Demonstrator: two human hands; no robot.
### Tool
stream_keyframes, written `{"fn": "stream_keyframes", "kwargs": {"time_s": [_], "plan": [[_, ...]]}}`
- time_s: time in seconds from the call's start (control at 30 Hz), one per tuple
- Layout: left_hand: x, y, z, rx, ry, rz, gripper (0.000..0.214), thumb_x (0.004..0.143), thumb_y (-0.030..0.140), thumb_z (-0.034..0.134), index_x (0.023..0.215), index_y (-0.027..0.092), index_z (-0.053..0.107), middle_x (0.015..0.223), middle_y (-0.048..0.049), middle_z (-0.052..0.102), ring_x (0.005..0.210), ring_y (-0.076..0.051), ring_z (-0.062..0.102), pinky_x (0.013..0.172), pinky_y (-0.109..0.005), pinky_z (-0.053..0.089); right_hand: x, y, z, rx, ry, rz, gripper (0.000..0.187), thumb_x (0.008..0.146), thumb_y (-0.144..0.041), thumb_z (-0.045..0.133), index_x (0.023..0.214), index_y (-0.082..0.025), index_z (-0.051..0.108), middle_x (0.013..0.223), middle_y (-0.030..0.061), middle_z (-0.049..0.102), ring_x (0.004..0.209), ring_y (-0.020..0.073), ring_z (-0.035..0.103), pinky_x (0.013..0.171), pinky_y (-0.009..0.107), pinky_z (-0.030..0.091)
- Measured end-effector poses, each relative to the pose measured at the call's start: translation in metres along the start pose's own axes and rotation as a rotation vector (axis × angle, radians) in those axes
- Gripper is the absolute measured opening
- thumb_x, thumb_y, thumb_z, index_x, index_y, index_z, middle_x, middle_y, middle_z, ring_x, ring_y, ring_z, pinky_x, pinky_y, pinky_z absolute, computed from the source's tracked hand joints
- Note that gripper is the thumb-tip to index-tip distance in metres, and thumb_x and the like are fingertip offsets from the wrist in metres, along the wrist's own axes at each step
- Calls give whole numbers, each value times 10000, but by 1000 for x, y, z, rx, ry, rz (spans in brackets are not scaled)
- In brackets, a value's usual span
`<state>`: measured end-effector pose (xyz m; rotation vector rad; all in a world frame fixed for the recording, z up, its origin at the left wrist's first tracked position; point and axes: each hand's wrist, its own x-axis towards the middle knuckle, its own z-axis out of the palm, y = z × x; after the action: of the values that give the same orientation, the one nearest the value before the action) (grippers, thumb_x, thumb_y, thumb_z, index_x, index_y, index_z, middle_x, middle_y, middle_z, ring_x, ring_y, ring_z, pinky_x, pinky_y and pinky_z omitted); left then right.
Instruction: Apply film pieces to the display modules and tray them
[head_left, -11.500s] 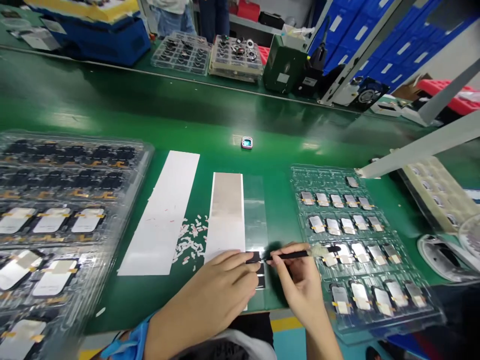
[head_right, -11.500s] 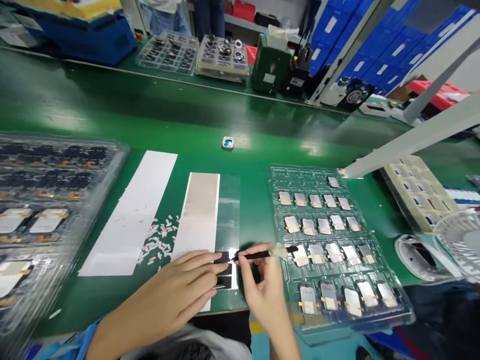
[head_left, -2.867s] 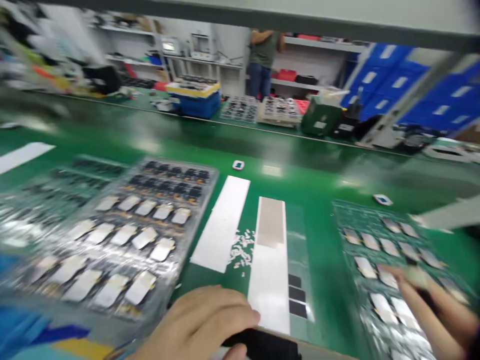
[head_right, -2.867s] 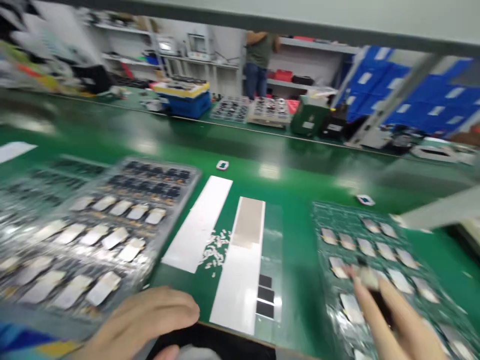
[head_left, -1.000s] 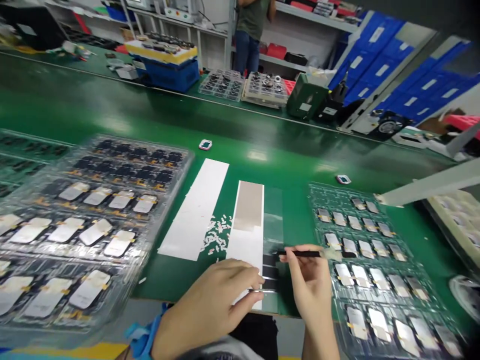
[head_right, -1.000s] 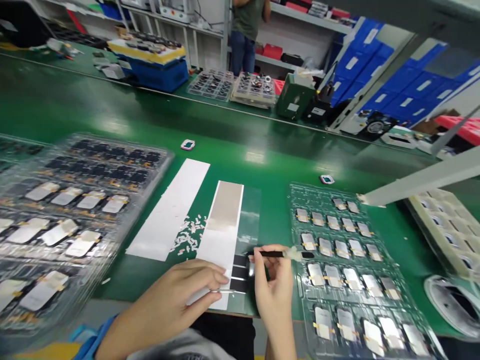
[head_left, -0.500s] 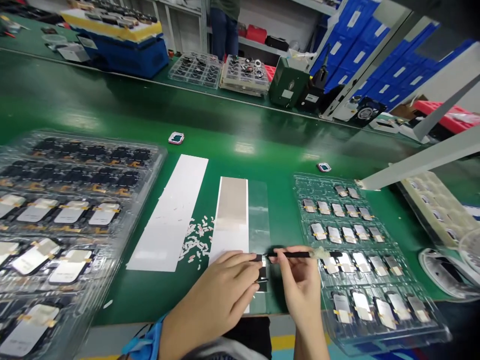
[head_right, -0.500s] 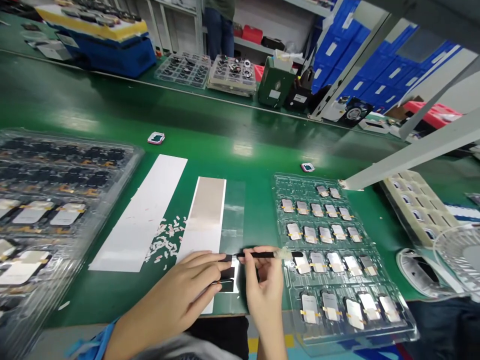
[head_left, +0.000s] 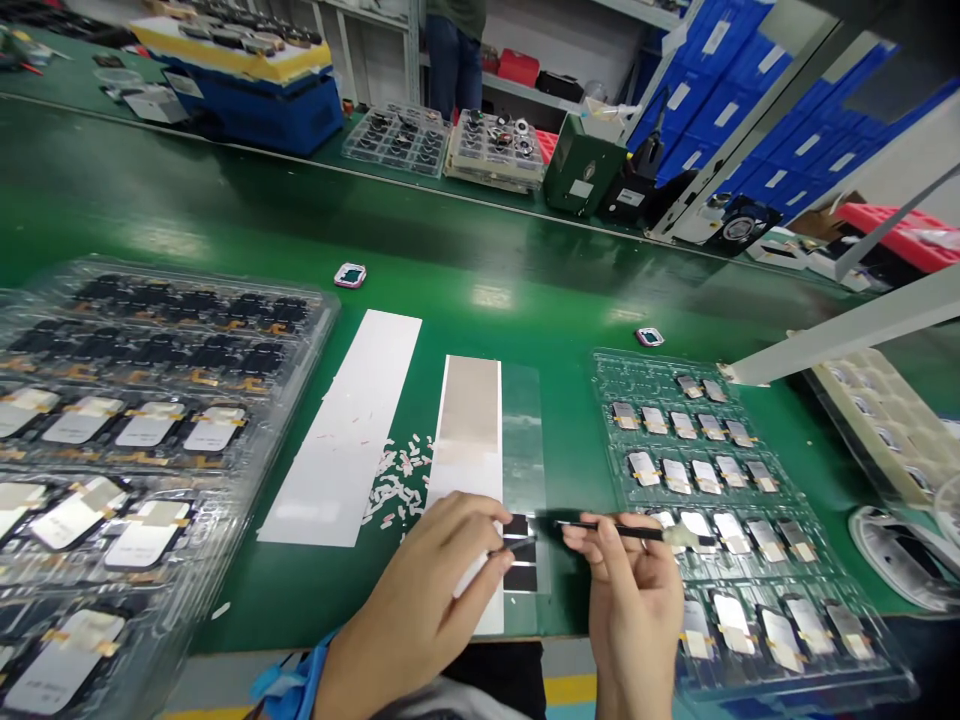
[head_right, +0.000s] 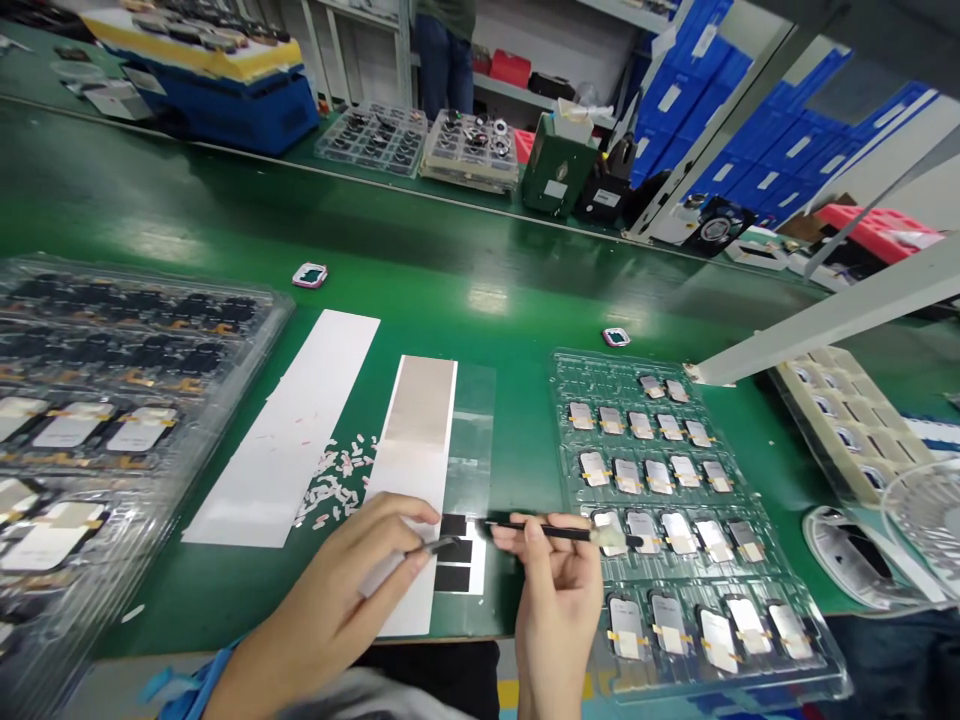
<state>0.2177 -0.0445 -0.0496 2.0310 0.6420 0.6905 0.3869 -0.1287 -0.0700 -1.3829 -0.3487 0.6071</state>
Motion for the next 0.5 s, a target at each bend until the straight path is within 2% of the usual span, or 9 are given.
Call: {"fn": "stream_keyframes", "kwargs": {"time_s": [0.1,0.17,0.27,0.4,0.5], "plan": [[-1,-3,-1,-69,238,-29,146,993,129,461,880,221,452,897,-9,540,836,-155,559,729,-279,446,-10,-4,11,167,-121,198,337,787,-348,806,949,-205,547,789,27,745,774,233,770,708,351,643],[-1,-5,-1,-83,283,-30,158,982,133,492,864,226,442,827,15,523,757,-139,542,678,-255,434,-17,-6,23,233,-200,228,306,808,-339,789,948,-211,549,786,13,738,816,237,770,740,373,646],[-2,-8,-3,-20,266,-43,173,962,137,539,842,225,451,779,33,548,711,-129,555,652,-238,432,-25,-10,41,243,-187,82,226,868,-315,732,949,-227,541,804,-5,726,819,215,769,731,345,650],[-2,-8,-8,119,199,-51,92,967,143,521,907,213,514,865,3,624,801,-155,609,718,-263,459,-33,-16,57,190,-196,-209,123,932,-196,630,949,-241,516,836,-20,687,832,182,758,713,331,655],[0,-5,-13,140,202,-85,121,945,132,511,857,215,499,763,30,585,689,-140,582,640,-248,447,-35,-19,66,179,-250,-389,150,944,-116,571,976,-248,509,829,-26,680,814,135,737,758,332,652]]}}
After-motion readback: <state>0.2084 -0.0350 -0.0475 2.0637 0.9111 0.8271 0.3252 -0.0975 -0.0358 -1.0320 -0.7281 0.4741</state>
